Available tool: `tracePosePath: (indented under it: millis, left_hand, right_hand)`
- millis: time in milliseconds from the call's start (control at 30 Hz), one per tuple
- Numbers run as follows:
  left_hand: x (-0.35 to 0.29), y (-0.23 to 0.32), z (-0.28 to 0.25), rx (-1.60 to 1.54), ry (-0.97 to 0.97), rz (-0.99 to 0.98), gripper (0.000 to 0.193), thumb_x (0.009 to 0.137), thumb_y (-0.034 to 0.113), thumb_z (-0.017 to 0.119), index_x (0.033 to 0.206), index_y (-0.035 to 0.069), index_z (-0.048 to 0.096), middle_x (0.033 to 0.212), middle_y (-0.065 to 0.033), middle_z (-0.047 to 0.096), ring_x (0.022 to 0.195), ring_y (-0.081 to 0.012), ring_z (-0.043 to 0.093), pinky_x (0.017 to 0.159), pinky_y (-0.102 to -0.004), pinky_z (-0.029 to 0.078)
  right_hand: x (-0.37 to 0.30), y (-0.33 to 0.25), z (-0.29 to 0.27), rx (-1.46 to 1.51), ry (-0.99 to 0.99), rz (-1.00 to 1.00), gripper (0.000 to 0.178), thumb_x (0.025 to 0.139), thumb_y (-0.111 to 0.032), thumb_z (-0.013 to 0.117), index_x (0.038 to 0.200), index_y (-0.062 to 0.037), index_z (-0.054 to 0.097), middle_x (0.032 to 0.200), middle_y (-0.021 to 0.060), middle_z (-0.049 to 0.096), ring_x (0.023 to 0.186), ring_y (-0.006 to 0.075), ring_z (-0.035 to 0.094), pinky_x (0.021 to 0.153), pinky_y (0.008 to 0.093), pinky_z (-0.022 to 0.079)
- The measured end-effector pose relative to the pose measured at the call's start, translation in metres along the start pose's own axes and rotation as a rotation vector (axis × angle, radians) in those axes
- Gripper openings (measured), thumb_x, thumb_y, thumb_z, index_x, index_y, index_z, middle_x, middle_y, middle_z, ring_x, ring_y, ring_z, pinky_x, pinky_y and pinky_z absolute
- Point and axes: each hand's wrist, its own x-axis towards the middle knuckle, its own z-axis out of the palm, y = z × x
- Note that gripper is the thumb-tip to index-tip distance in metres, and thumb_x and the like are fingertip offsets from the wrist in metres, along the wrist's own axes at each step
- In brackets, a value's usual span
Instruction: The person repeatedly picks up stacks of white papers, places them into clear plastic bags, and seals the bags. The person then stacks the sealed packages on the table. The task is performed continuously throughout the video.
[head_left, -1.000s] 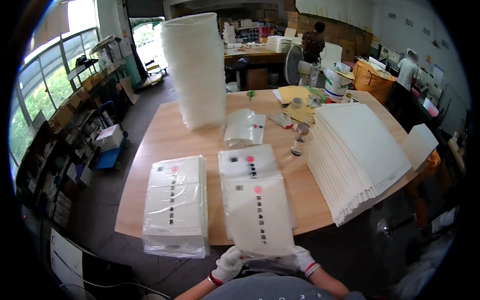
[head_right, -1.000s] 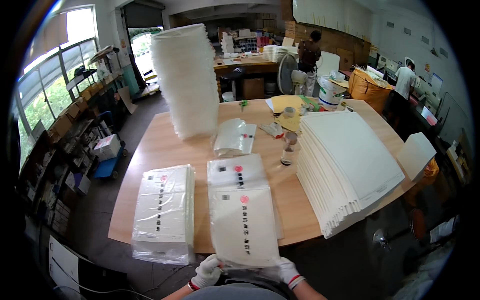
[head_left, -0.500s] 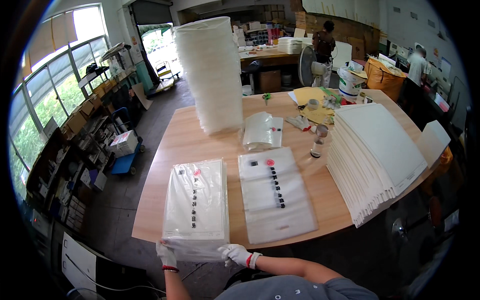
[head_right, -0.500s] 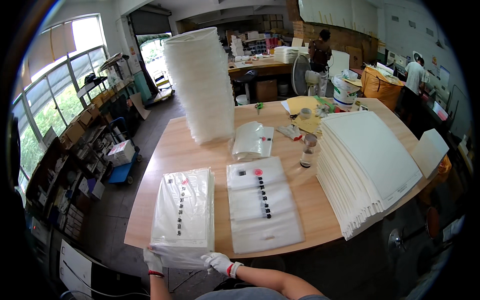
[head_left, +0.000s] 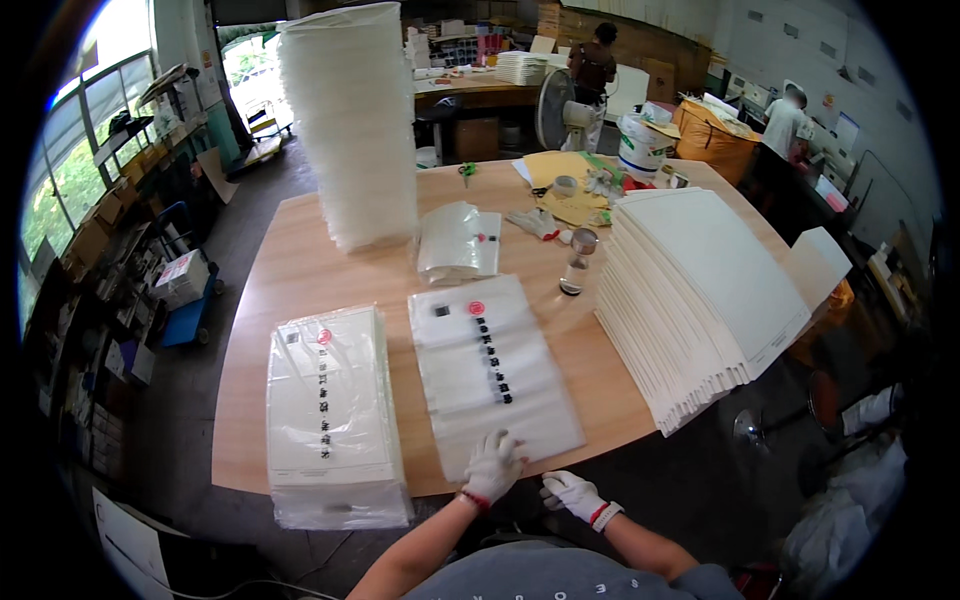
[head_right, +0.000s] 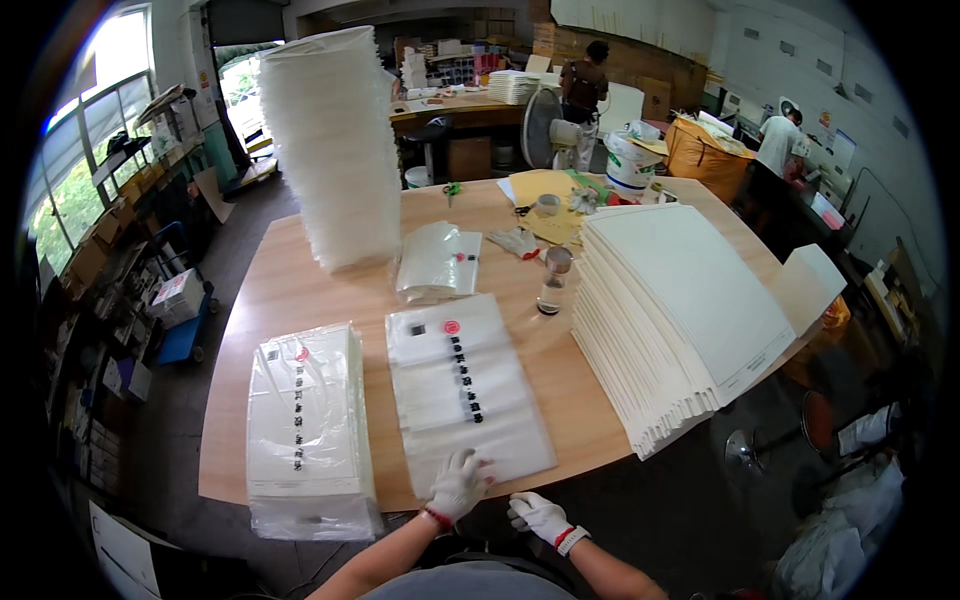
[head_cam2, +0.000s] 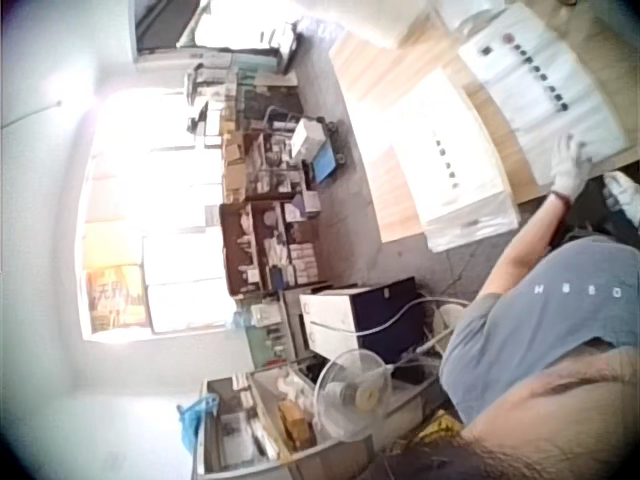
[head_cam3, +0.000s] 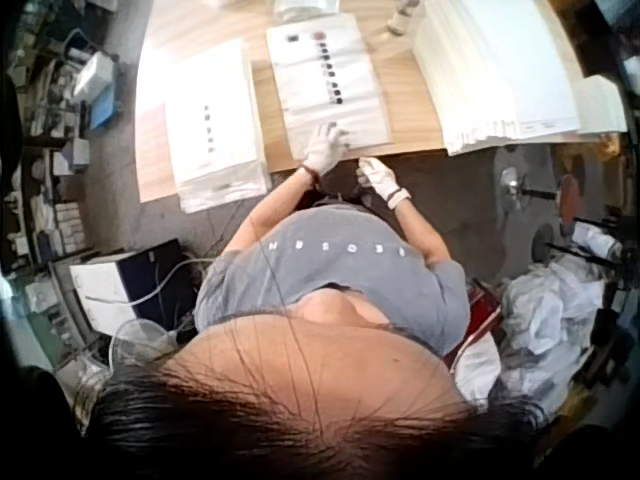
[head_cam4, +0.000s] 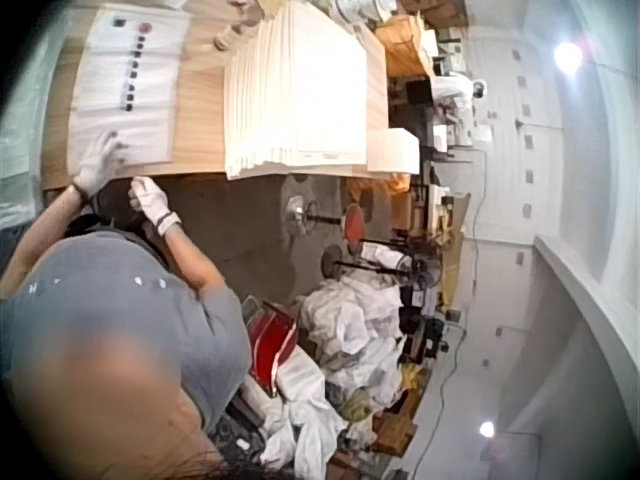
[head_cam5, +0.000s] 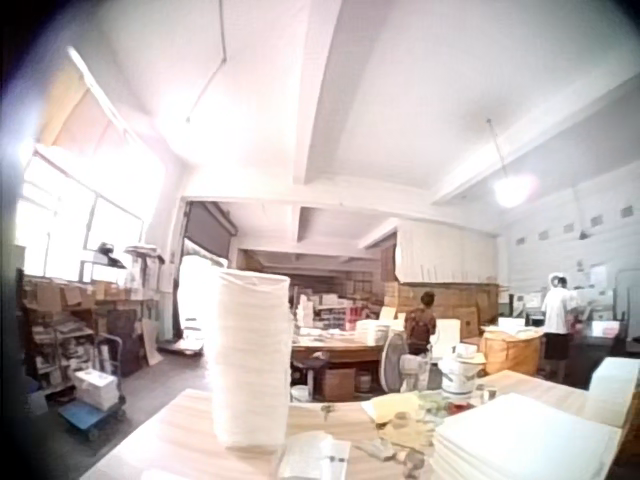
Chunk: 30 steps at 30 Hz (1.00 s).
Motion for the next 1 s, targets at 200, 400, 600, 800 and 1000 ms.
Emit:
tracePosePath:
  millis: [200,400,600,800,1000]
  left_hand:
    - [0.034,-0.049,0.047,0.013,-0.097,0.003,0.013,0.073,0.023,0.06,0.069,0.011,0.062,0.079,-0.0073,0.061,0.084,-0.0272,0.051,0.082,-0.0375,0.037]
    - [0.065,-0.027,-0.003,-0.208,-0.428,-0.257,0.016,0.08,0.02,0.054,0.09,0.008,0.059,0.08,-0.0157,0.062,0.076,-0.0321,0.06,0.066,-0.0384,0.047]
    - [0.087,-0.085,0.016,-1.234,-0.087,-0.492,0.007,0.084,0.009,0.047,0.079,0.006,0.05,0.071,-0.0061,0.056,0.065,-0.0181,0.055,0.061,-0.0301,0.045]
    - [0.126,-0.057,-0.008,-0.938,-0.301,-0.563,0.008,0.086,0.007,0.045,0.089,0.005,0.052,0.076,-0.0032,0.057,0.065,-0.0098,0.051,0.058,-0.023,0.041]
    - [0.166,-0.036,-0.033,-0.948,-0.306,-0.494,0.025,0.083,0.005,0.053,0.108,0.002,0.048,0.086,-0.0066,0.061,0.072,-0.0097,0.056,0.057,-0.0208,0.042]
  right_hand:
    - [-0.015,0.006,-0.015,0.201,0.013,0.004,0.025,0.091,-0.025,0.05,0.106,-0.0051,0.05,0.079,0.0022,0.051,0.062,0.008,0.048,0.055,0.0228,0.042]
    - [0.033,-0.062,0.018,0.033,0.189,-0.221,0.032,0.087,-0.028,0.056,0.105,-0.0022,0.055,0.082,0.0024,0.059,0.074,0.0097,0.055,0.058,0.0236,0.047]
    - [0.063,-0.074,0.007,-0.456,0.439,-0.184,0.024,0.077,-0.022,0.064,0.091,-0.0022,0.062,0.077,0.0039,0.061,0.078,0.0208,0.059,0.073,0.034,0.045]
    - [0.028,-0.112,0.034,-0.614,0.795,-1.218,0.043,0.073,-0.02,0.066,0.108,-0.0024,0.048,0.108,0.0176,0.05,0.098,0.038,0.049,0.084,0.0448,0.041]
    - [0.121,-0.097,0.044,-0.969,0.514,-0.583,0.05,0.079,-0.02,0.056,0.125,-0.0045,0.041,0.118,0.0204,0.047,0.111,0.035,0.045,0.09,0.0417,0.038]
